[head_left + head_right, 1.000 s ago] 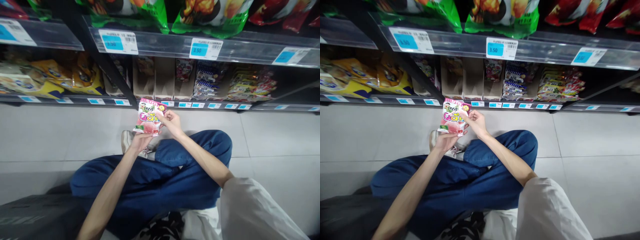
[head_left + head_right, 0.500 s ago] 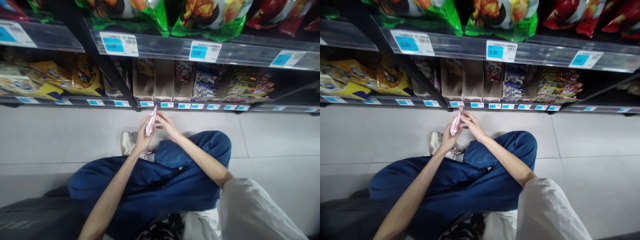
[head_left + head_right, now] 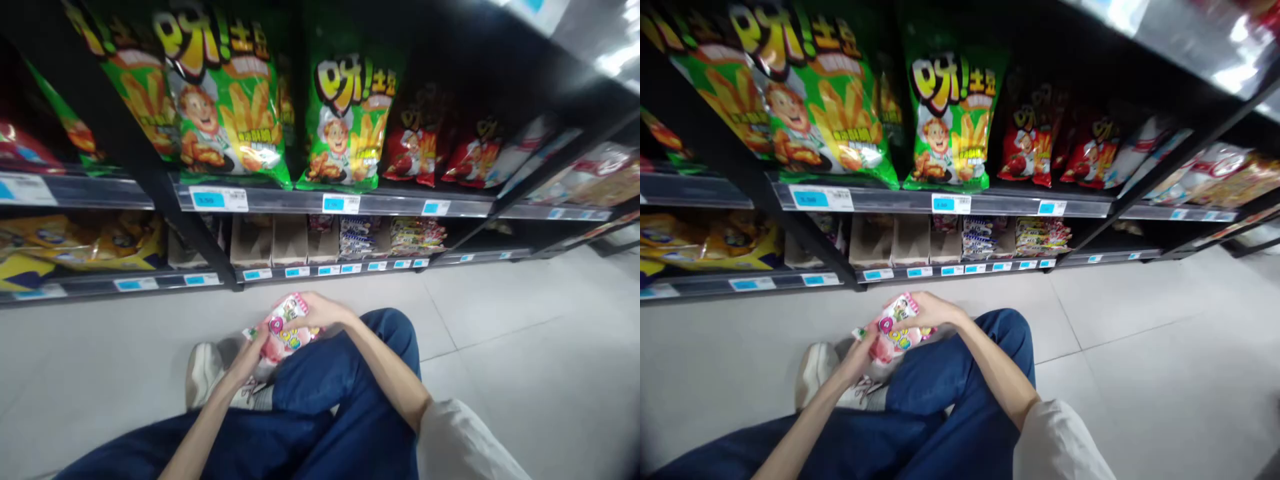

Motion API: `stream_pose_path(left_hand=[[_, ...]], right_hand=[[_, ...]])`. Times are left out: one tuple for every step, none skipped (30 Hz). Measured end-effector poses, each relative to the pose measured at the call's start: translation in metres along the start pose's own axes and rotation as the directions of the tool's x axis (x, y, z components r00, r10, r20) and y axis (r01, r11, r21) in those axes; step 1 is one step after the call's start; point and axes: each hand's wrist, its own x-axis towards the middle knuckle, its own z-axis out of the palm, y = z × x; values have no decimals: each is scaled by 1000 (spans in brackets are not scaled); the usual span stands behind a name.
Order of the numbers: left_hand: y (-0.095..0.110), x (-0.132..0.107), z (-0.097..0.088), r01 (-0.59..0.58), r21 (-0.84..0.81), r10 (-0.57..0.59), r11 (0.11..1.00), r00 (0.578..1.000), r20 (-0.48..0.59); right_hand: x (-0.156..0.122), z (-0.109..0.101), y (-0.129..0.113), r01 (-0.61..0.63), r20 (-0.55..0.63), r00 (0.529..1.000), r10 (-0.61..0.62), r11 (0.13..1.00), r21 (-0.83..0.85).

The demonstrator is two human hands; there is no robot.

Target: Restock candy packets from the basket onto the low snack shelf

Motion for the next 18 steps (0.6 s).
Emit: stream_pose_path(left_hand=[[0,-1,0,3,28,-3,1000,1000,15],[2,-2,0,-3,40,2,999,999,39],[4,-4,0,-21,46,17,999,996,92],[7,-5,1,-52,35,46,998,985,169],[9,-7,3,-88,12,81,996,963,258],[12,-8,5,-119,-12,116,993,933,340],[14,-9,6,-147,-17,141,989,908,395],[15,-9,8,-174,16,152,985,896,418],[15,-9,9,-204,98,147,974,900,411],[14,-8,10,-234,226,135,946,914,383],[11,-7,10,-260,376,119,889,926,358],[7,-5,10,-282,513,105,811,932,346],[1,-3,10,-293,619,80,728,934,349],[-4,-1,10,-293,688,41,664,933,357],[-11,1,9,-284,726,-1,627,931,365],[-17,4,9,-273,742,-37,612,928,372],[-22,6,9,-262,747,-60,611,926,374],[-27,8,9,-257,748,-68,611,925,373]], right_hand=[[-4,-1,-7,5,46,999,-3,999,-51],[-8,-4,-14,16,83,997,-4,989,-146],[-14,-8,-21,31,103,995,-4,965,-260],[-22,-14,-29,48,107,994,-10,931,-362],[-33,-22,-36,62,101,995,-20,900,-431],[-46,-31,-43,66,79,996,-34,884,-462],[-61,-43,-49,56,31,998,-46,885,-463],[-78,-57,-52,26,-47,997,-53,893,-450],[-96,-72,-54,-28,-162,986,-48,900,-434],[-114,-88,-54,-99,-300,953,-38,899,-427],[-131,-106,-52,-165,-422,906,-29,895,-415],[-146,-123,-48,-212,-530,847,-31,896,-391],[-158,-140,-42,-243,-622,782,-38,900,-362],[-168,-156,-34,-259,-689,723,-47,906,-334],[-174,-171,-25,-273,-743,666,-58,909,-315],[-176,-185,-16,-306,-786,614,-68,898,-317],[-176,-198,-6,-359,-819,568,-80,871,-334],[-172,-209,3,-423,-844,528,-94,833,-357]])
